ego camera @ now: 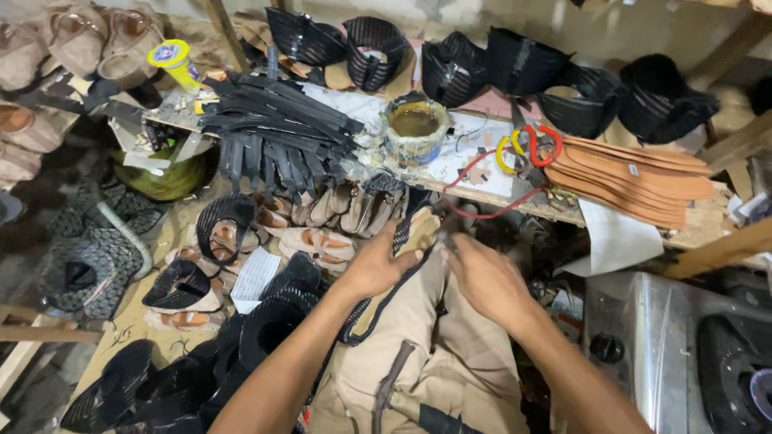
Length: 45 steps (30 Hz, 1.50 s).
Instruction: The person sits on the floor of a shoe workshop and fits a black woven shoe upper over a sole, pressing and tucking the upper's edges around the sole by hand. They turn the shoe over repeatedly to work the edges, and at times pick up a hammer to tap the upper into place before setting the shoe aside.
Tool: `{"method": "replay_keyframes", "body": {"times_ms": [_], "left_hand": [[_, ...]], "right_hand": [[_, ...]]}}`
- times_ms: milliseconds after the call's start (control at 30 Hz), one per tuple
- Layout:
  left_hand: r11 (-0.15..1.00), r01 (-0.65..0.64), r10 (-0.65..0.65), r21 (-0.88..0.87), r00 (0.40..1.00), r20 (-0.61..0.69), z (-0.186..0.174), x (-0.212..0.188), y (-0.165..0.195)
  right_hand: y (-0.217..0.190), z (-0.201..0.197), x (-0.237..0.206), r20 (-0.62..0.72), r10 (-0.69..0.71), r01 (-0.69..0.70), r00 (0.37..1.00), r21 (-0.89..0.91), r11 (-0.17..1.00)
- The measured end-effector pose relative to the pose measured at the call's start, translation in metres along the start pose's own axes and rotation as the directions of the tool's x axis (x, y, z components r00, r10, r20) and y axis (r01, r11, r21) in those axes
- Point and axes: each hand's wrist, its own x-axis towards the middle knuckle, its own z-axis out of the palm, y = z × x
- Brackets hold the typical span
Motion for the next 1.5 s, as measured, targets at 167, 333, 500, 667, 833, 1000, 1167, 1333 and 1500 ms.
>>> {"method": "replay_keyframes", "body": {"times_ms": [167,333,500,667,833,1000,1167,1333,1500], "left_hand": [[0.979,0.028,-0.03,0.203,1.0,0.008,0.014,0.002,0.001],[0.925,0.018,-0.006,0.379,0.999,-0.033,0.026,0.005,0.013],[0.962,0.015,-0.05,0.273,0.991,0.121,0.009,0.007,-0.002],[0.938,0.1,-0.017,-0.331,0.969,0.245,-0.004,0.012,-0.03],[0.955,0.179,-0.092,-0.237,0.937,0.337,-0.003,0.018,-0.03],[0.985,0.011,-0.065,0.171,0.948,0.312,-0.01,0.015,-0.009],[0.913,0.035,-0.113,0.407,0.979,0.169,0.015,0.001,0.006],[0.907,-0.074,0.008,0.414,0.988,0.157,0.023,0.005,-0.01],[0.996,-0.081,0.075,0.023,0.975,0.208,0.006,0.015,-0.035]], "right_hand": [[-0.001,-0.001,0.015,0.09,-0.231,0.243,0.969,-0.526,0.815],[-0.033,0.002,0.023,0.194,-0.171,0.258,0.966,-0.784,0.565],[-0.025,-0.006,0.03,0.395,-0.059,0.239,0.917,-0.424,0.874],[0.001,0.004,0.023,0.224,-0.204,0.28,0.953,-0.396,0.874],[0.016,0.004,0.025,0.206,-0.338,0.389,0.918,-0.311,0.867],[0.027,-0.001,0.026,0.144,-0.43,0.449,0.891,-0.413,0.792],[0.029,-0.001,0.03,0.28,-0.132,0.222,0.951,-0.32,0.921],[0.021,-0.003,0.035,0.291,-0.212,0.273,0.933,-0.188,0.943],[0.012,0.007,0.029,0.273,-0.087,0.142,0.958,-0.189,0.972]]}}
